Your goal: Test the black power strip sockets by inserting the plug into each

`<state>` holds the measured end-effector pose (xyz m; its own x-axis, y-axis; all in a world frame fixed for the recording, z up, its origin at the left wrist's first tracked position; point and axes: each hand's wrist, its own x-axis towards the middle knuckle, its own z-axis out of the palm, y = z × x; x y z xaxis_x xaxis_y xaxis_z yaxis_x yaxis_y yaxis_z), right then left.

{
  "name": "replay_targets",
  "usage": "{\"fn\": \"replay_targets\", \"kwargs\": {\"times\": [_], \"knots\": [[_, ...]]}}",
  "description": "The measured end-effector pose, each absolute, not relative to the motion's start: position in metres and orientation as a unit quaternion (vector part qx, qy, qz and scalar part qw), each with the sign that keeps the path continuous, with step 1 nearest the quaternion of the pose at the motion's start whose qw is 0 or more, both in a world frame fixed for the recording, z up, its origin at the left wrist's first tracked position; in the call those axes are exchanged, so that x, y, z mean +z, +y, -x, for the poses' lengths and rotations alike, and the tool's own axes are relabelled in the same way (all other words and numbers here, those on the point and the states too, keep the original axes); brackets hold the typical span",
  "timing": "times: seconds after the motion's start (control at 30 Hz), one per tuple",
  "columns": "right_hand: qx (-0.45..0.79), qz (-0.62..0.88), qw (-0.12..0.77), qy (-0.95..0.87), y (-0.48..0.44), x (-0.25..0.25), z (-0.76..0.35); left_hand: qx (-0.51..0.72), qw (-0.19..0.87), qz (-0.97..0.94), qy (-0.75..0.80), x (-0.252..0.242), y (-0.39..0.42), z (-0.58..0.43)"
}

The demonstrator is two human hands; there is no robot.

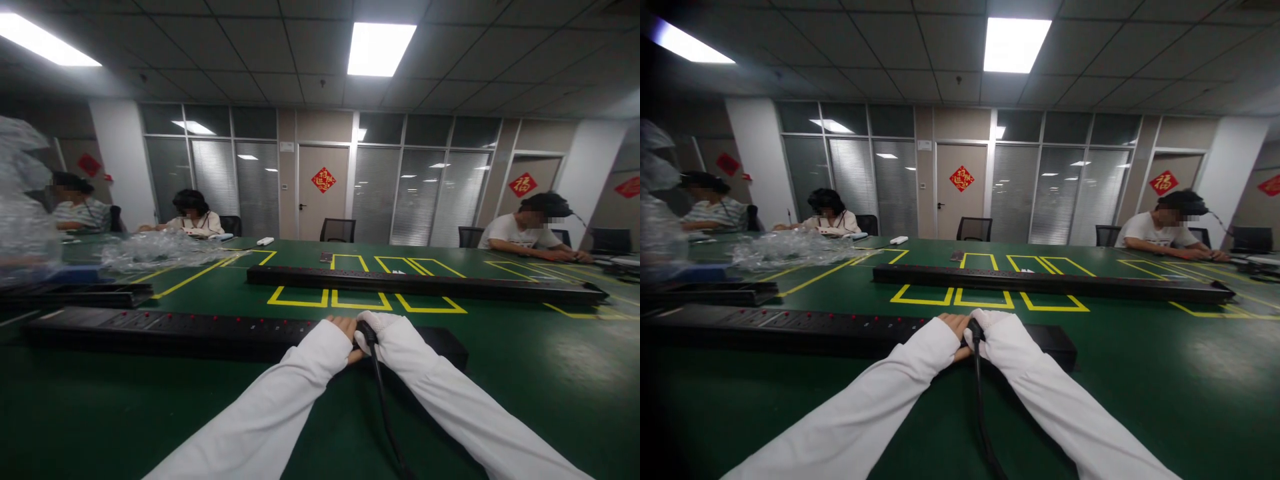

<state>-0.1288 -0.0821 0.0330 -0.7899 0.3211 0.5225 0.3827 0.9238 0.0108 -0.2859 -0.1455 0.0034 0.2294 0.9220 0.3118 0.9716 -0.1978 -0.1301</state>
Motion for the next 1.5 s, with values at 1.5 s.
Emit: {"fn": "replay_targets", "kwargs": {"times": [1.5], "knots": [[-0.067, 0.196, 0.261, -0.943, -0.073, 0.025, 0.13, -0.064, 0.114, 0.746, -0.653, 0.015, -0.153, 0.277]]}}
